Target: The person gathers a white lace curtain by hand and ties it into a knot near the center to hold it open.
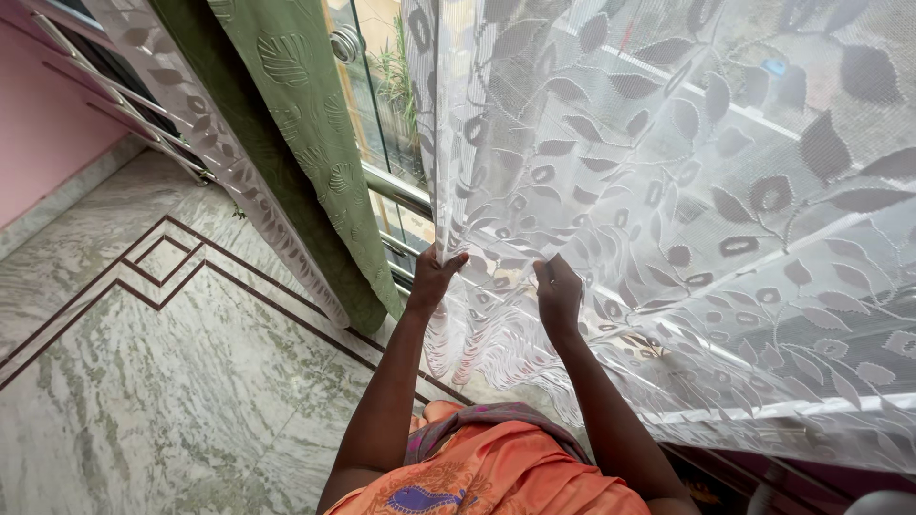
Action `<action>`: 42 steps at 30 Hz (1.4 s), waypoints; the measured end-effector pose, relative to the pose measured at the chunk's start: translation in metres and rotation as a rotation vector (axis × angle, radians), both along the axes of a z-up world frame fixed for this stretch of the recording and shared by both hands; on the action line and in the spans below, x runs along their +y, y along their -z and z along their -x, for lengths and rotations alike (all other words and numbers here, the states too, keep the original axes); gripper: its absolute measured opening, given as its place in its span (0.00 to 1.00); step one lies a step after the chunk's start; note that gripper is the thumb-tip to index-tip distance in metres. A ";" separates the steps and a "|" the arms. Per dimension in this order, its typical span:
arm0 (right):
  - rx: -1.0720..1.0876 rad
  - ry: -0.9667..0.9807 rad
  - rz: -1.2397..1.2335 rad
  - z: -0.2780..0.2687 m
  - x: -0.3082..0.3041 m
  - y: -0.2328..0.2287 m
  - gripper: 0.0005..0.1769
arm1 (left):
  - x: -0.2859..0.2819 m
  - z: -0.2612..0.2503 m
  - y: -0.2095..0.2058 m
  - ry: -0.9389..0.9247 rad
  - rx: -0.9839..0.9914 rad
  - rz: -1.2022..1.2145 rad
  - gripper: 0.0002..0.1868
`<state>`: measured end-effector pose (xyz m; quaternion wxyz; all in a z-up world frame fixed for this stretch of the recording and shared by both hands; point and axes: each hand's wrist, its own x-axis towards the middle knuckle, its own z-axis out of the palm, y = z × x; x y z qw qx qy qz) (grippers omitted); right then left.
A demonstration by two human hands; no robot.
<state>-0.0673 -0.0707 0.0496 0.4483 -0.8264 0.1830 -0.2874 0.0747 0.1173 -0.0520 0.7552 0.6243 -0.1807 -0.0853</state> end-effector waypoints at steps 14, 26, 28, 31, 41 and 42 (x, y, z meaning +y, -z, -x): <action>0.063 -0.109 0.142 -0.040 -0.031 0.018 0.22 | -0.019 -0.025 -0.001 -0.157 -0.012 0.010 0.07; 0.079 -0.414 0.107 -0.069 0.019 -0.016 0.21 | -0.047 -0.028 0.001 -0.049 0.026 0.042 0.08; 0.031 -0.416 0.113 -0.069 0.017 -0.009 0.16 | -0.049 -0.023 0.006 0.008 0.032 0.088 0.09; -0.012 -0.413 0.160 -0.072 0.017 0.000 0.11 | -0.046 -0.022 0.010 0.072 -0.014 0.135 0.10; 0.030 -0.316 0.205 -0.097 0.035 -0.002 0.08 | -0.031 -0.049 -0.004 0.188 -0.088 0.053 0.13; 0.040 -0.293 0.219 -0.100 0.037 -0.001 0.09 | -0.027 -0.051 -0.006 0.199 -0.090 0.023 0.13</action>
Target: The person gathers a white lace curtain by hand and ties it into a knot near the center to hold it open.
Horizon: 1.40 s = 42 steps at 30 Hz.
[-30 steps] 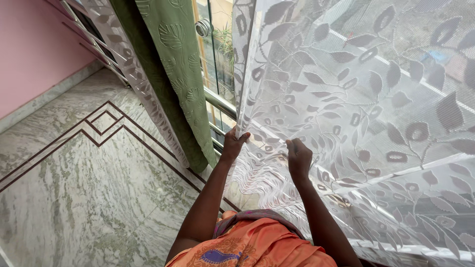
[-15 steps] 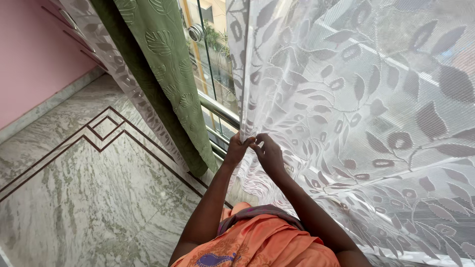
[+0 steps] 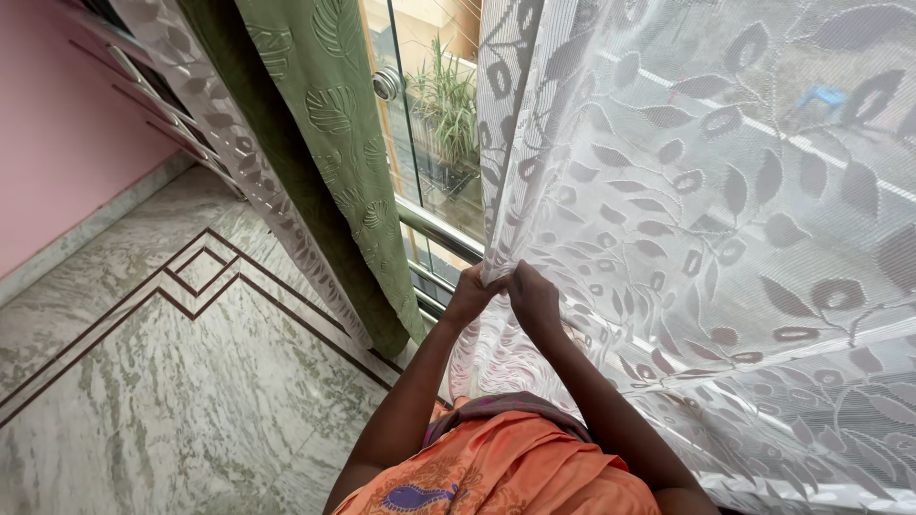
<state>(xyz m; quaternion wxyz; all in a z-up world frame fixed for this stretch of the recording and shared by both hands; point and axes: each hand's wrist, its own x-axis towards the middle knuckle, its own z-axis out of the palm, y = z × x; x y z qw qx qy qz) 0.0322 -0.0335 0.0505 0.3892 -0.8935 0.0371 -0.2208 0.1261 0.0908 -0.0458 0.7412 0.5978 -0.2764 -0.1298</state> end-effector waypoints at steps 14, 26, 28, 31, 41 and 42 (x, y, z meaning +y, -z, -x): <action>-0.034 0.315 0.033 -0.045 0.013 0.029 0.11 | 0.066 -0.072 -0.014 0.061 0.204 0.056 0.15; -0.318 0.518 -0.092 -0.060 0.033 0.032 0.08 | 0.108 -0.137 0.000 0.097 0.236 0.196 0.11; -0.401 0.526 -0.062 -0.062 0.048 0.031 0.09 | 0.107 -0.143 0.004 0.102 0.229 0.197 0.11; -0.493 0.395 0.029 -0.066 0.077 0.027 0.10 | 0.106 -0.144 0.007 0.092 0.236 0.174 0.13; -0.079 0.271 -0.153 -0.117 0.151 -0.013 0.13 | 0.121 -0.138 0.001 0.265 0.256 0.147 0.12; -0.136 0.261 -0.126 -0.122 0.151 -0.011 0.09 | 0.123 -0.138 -0.001 0.291 0.265 0.144 0.12</action>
